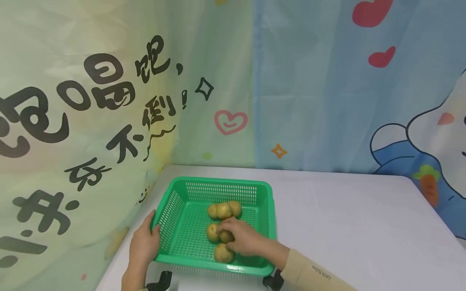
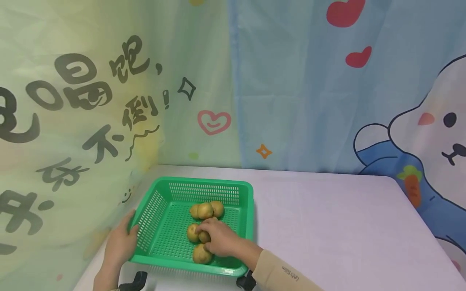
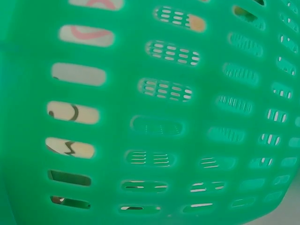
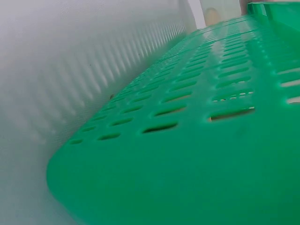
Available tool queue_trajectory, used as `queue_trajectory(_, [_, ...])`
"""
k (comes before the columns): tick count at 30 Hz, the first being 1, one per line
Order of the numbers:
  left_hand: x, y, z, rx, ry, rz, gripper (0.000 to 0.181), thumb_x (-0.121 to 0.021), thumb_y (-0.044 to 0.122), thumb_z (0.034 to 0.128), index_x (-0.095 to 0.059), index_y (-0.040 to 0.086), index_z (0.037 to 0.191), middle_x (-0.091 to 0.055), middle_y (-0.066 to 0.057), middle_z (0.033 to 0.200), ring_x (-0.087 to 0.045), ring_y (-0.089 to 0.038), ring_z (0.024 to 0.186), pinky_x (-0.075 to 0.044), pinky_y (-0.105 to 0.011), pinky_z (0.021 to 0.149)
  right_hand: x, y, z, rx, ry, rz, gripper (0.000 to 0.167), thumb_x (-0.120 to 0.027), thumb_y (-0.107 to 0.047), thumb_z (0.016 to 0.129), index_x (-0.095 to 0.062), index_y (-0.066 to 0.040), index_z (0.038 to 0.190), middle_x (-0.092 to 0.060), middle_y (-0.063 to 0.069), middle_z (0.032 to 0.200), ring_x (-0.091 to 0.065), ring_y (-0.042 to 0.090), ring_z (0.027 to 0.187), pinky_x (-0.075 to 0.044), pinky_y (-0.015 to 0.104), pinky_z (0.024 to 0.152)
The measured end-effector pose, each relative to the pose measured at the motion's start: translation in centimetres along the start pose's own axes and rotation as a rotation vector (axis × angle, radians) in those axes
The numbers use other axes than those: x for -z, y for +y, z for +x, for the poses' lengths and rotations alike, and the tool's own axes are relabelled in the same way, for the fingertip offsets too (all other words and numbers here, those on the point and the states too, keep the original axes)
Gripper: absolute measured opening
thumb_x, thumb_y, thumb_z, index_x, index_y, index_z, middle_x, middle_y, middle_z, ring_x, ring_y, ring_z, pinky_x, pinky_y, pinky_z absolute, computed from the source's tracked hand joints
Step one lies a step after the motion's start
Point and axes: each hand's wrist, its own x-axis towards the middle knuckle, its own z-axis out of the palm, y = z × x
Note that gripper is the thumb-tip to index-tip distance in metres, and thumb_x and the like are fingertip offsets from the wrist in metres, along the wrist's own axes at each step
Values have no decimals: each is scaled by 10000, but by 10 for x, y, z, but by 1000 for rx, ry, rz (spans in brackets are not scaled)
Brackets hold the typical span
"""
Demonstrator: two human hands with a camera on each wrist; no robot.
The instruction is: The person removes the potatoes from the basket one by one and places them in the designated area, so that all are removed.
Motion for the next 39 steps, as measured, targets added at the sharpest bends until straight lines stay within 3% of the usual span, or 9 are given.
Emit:
queue_trajectory(3, [-3, 2, 0, -13, 5, -16, 525, -466, 138, 1012, -333, 29, 1507, -462, -328, 1392, -600, -406, 998, -467, -502, 762, -1, 2, -3, -4, 10, 17, 423, -738, -19, 818, -648, -150, 1210, -536, 44, 1345, -507, 267, 1244, -441, 421, 997])
queue_trajectory(9, [-9, 5, 1, -20, 7, -23, 522, -480, 135, 1004, -351, 21, 1497, -488, -336, 1362, -589, -278, 782, -407, -340, 581, -3, 7, -8, 2, 34, 5, 441, -734, -9, 810, -645, -141, 1220, -541, 61, 1345, -514, 276, 1236, -444, 428, 993])
queue_trajectory(23, [-12, 3, -1, -28, 5, -12, 519, -484, 137, 1004, -359, 27, 1495, -490, -325, 1368, -603, -303, 843, -430, -366, 625, -9, 9, -12, -18, 49, -30, 428, -730, -12, 814, -640, -137, 1213, -531, 76, 1364, -502, 300, 1251, -432, 464, 1004])
queue_trajectory(28, [-10, 3, -2, -35, -3, -12, 524, -475, 144, 1008, -347, 36, 1504, -480, -320, 1381, -605, -333, 888, -459, -436, 688, -10, 8, -12, -30, 68, -37, 447, -732, 7, 793, -638, -130, 1208, -543, 50, 1311, -520, 276, 1218, -450, 440, 983])
queue_trajectory(33, [-4, 0, -1, -31, -8, -4, 528, -449, 153, 1019, -317, 46, 1518, -453, -328, 1400, -584, -433, 1043, -450, -548, 809, -6, 2, -7, -23, 91, -35, 452, -724, 2, 787, -635, -124, 1213, -556, 25, 1263, -538, 242, 1182, -464, 405, 960])
queue_trajectory(39, [2, -2, -2, -9, -25, -8, 540, -443, 148, 1017, -294, 39, 1525, -428, -339, 1412, -549, -477, 1110, -436, -571, 841, -4, -5, -2, -40, 99, -2, 443, -741, -52, 810, -630, -138, 1231, -544, 28, 1291, -535, 226, 1189, -474, 371, 938])
